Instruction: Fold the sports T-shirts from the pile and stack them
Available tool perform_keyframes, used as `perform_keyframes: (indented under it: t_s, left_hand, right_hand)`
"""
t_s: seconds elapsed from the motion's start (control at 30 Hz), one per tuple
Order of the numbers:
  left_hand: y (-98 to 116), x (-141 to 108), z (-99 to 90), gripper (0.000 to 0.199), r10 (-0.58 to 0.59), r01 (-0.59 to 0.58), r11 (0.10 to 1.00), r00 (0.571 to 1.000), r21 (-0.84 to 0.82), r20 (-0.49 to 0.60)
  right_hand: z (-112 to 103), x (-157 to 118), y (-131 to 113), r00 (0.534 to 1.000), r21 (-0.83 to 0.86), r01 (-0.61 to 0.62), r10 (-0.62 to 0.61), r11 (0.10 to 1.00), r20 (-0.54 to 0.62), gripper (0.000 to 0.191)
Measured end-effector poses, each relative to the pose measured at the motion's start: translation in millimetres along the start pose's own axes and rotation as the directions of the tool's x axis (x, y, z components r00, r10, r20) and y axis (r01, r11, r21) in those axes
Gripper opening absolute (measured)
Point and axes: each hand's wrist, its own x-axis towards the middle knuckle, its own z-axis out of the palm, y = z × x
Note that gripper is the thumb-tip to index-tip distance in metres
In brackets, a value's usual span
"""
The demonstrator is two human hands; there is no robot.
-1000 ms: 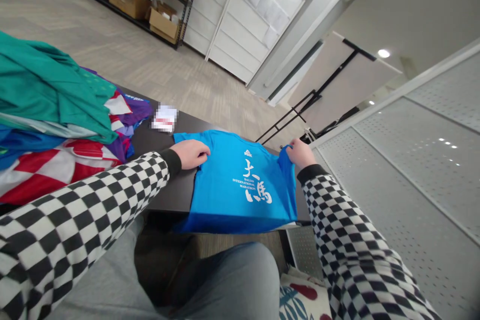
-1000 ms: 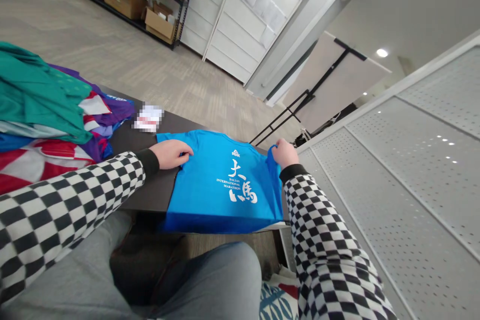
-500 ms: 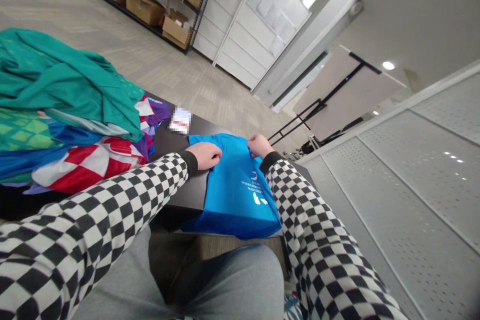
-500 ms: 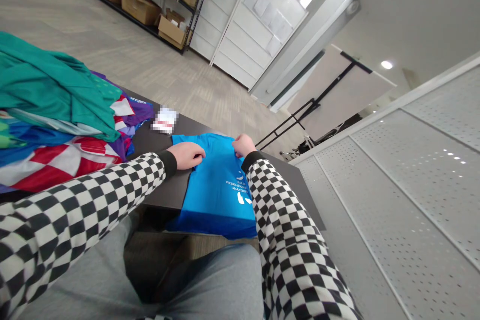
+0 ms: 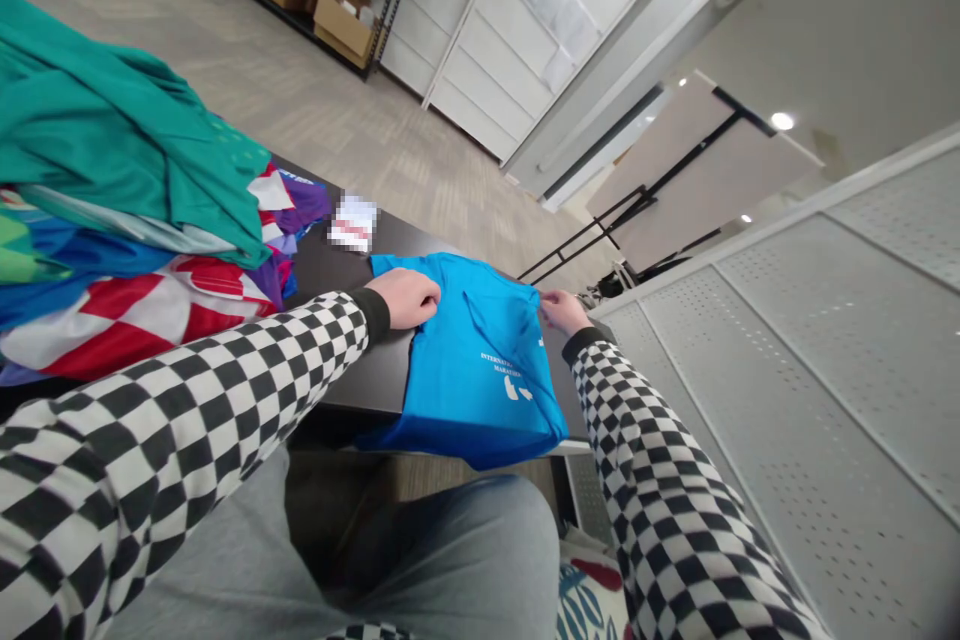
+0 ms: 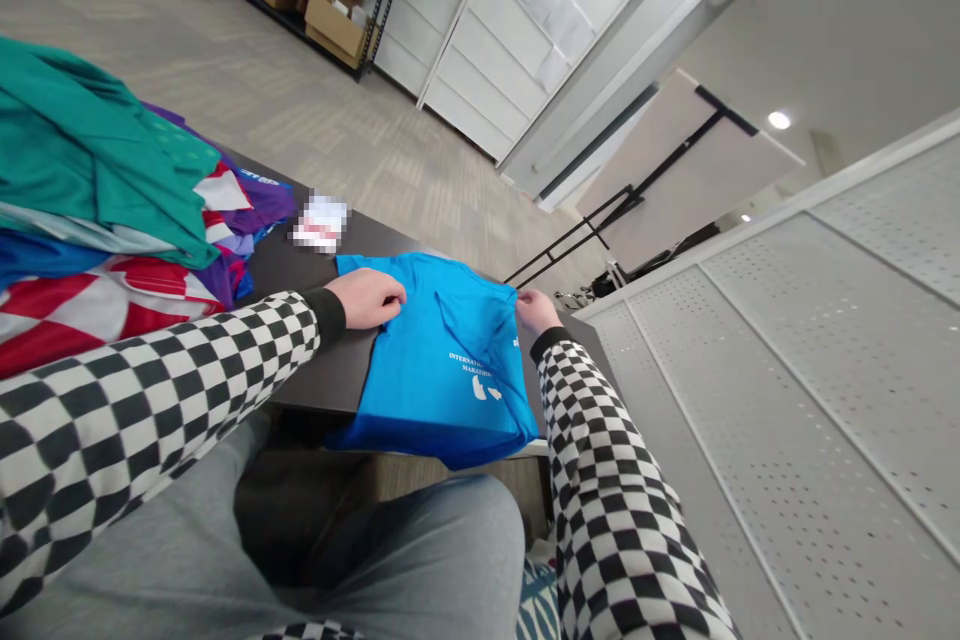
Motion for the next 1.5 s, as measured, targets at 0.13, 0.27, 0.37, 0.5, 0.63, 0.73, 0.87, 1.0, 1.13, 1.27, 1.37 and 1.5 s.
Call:
perform_keyframes:
  t_s: [0.13,0.27,0.37,0.5,0.63,0.73,0.87,1.0,1.13,1.27,1.37,1.5]
  left_hand:
    - [-1.6,-0.1,0.4,0.034,0.0,0.0,1.0,1.0,0.009,0.028]
    - [2.9,-1.1,-5.6,0.033,0.016,-0.018,0.998,0.999,0.061,0.04]
    - [24.5,4.6,-8.4,0.032,0.079,-0.08,0.98,0.997,0.182,0.014]
    - [64.1,23.6,12.8,0.034,0.196,-0.188,0.956,0.98,0.227,-0.016]
    - [79.1,36.6,48.9,0.037,0.258,-0.27,0.944,0.962,0.191,0.086]
    - [77.3,35.9,63.5,0.028,0.265,-0.28,0.939,0.959,0.198,0.1]
    - [78.9,32.9,63.5,0.019,0.267,-0.264,0.935,0.963,0.237,0.018]
    - [84.3,33.3,58.6,0.02,0.263,-0.264,0.932,0.964,0.25,0.035]
    - [87.1,30.3,58.6,0.018,0.288,-0.279,0.932,0.958,0.23,-0.006]
    - [88.6,25.2,63.2,0.022,0.271,-0.267,0.944,0.962,0.193,0.006]
    - [89.8,23.0,63.2,0.021,0.278,-0.279,0.939,0.96,0.203,0.034]
    - [90.0,21.2,57.8,0.017,0.303,-0.303,0.932,0.952,0.198,0.03]
  right_hand:
    - [20.0,-1.7,34.0,0.998,-0.095,0.059,-0.059,0.994,-0.002,0.029]
    - [36.9,13.5,45.5,0.991,-0.17,0.091,-0.106,0.981,-0.084,0.05]
    - [41.1,28.7,51.3,0.984,-0.211,0.095,-0.124,0.973,-0.131,0.065]
    - [41.8,43.4,59.2,0.98,-0.264,0.141,-0.172,0.954,-0.101,0.062]
    - [38.7,53.4,62.4,0.969,-0.333,0.213,-0.242,0.919,-0.047,0.053]
    - [34.9,61.7,58.9,0.955,-0.366,0.274,-0.296,0.889,-0.006,0.044]
    - [31.9,74.1,46.1,0.932,-0.412,0.341,-0.362,0.845,0.03,0.034]
    - [33.3,81.7,32.1,0.933,-0.385,0.337,-0.359,0.859,0.017,0.035]
    - [40.4,86.2,25.7,0.966,-0.312,0.227,-0.253,0.923,-0.047,0.044]
    - [51.9,93.4,25.2,0.984,-0.261,0.079,-0.117,0.962,-0.135,0.055]
    - [59.8,96.5,27.3,0.985,-0.207,-0.003,-0.034,0.978,-0.171,0.054]
    - [66.5,92.8,33.4,0.985,-0.149,-0.021,-0.004,0.989,-0.17,0.044]
